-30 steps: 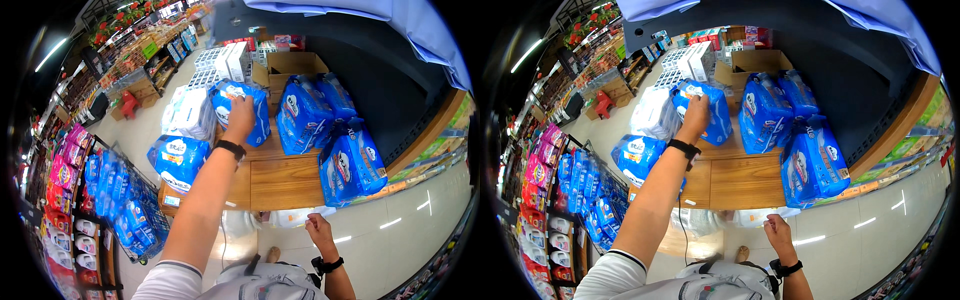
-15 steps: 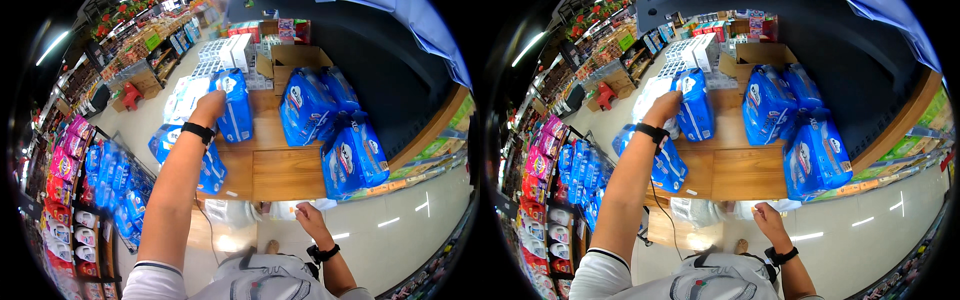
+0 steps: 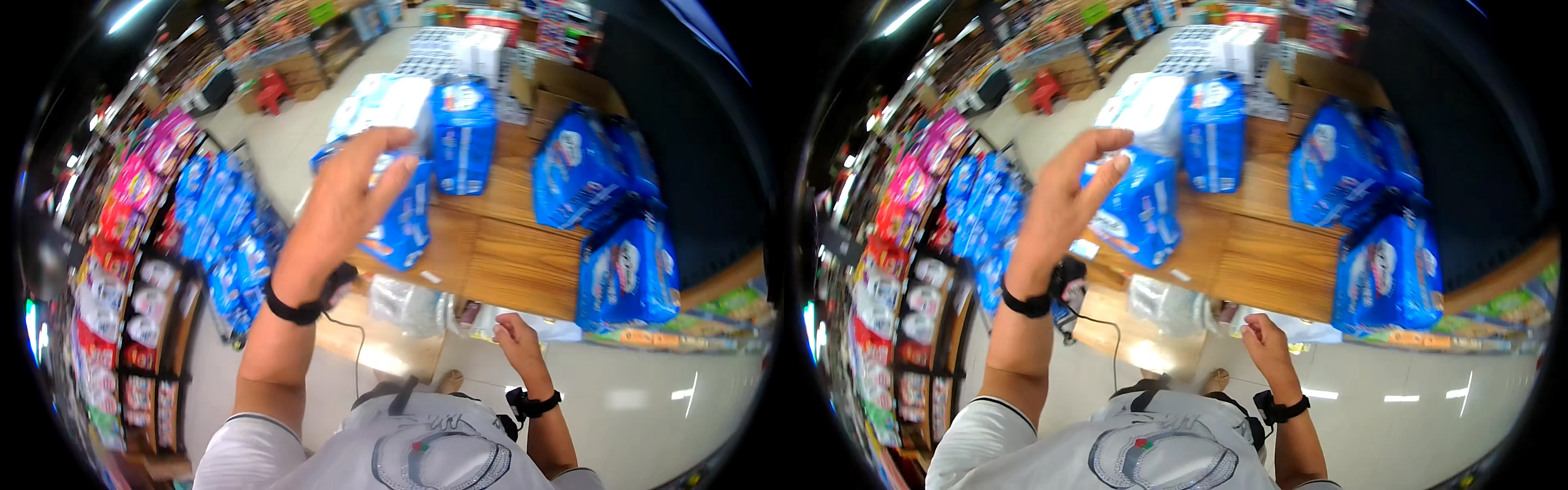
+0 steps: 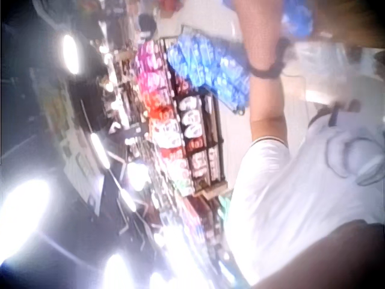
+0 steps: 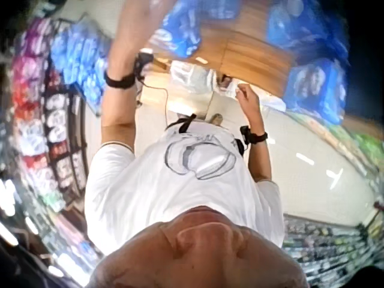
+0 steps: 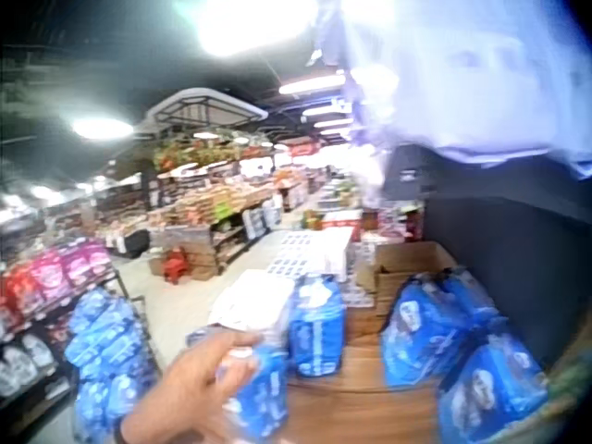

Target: The person picks up blue packages from a wooden table, turns them over to examine them, and places them into a metal shopping cart.

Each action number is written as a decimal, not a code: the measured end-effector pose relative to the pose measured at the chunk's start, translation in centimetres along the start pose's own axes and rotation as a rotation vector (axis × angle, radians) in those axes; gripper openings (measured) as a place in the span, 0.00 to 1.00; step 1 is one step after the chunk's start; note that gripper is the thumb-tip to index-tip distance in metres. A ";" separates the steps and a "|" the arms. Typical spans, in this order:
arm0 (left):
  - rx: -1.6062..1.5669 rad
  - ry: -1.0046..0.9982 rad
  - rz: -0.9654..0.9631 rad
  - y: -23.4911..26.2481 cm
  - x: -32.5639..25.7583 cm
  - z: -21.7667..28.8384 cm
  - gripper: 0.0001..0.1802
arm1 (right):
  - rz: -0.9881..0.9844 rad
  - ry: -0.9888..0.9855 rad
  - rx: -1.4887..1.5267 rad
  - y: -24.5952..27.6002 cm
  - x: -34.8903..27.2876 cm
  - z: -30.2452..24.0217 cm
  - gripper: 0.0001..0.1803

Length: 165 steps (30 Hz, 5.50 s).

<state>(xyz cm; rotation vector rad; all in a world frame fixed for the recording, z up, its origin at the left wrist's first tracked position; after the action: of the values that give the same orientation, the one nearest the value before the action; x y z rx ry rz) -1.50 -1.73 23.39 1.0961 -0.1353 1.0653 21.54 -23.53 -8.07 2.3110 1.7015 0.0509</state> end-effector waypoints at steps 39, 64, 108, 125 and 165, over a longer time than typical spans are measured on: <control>0.186 1.262 0.158 27.8 -53.6 -52.0 0.19 | -0.417 -0.101 -0.218 -41.7 -0.7 -13.2 0.14; -0.765 0.806 0.667 33.6 -30.7 -29.3 0.13 | -0.285 0.621 0.076 -60.2 4.7 -27.1 0.66; -0.906 0.998 0.067 25.0 -36.3 -29.5 0.42 | -0.325 -0.009 0.491 -44.0 3.7 -28.9 0.48; -2.053 0.848 0.255 21.0 -40.8 -33.0 0.35 | -0.579 1.095 -0.172 -50.6 -6.8 -36.7 0.25; -1.463 0.723 0.356 25.0 -35.2 -32.1 0.39 | -0.606 0.318 0.279 -46.1 0.7 -34.3 0.52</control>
<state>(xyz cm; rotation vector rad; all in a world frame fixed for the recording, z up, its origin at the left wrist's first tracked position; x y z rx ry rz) -51.44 1.94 3.76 -0.6539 -0.4404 1.2168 -27.63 -3.60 13.96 1.9250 2.6536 0.0670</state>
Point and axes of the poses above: each hand's wrist, its own x-axis towards the middle knuckle, its own y-axis out of the back of the hand, z = x × y, the point moved 3 cm from there along x, towards the middle knuckle, and after that the axes turned 1 degree about y, right-handed, at the moved point
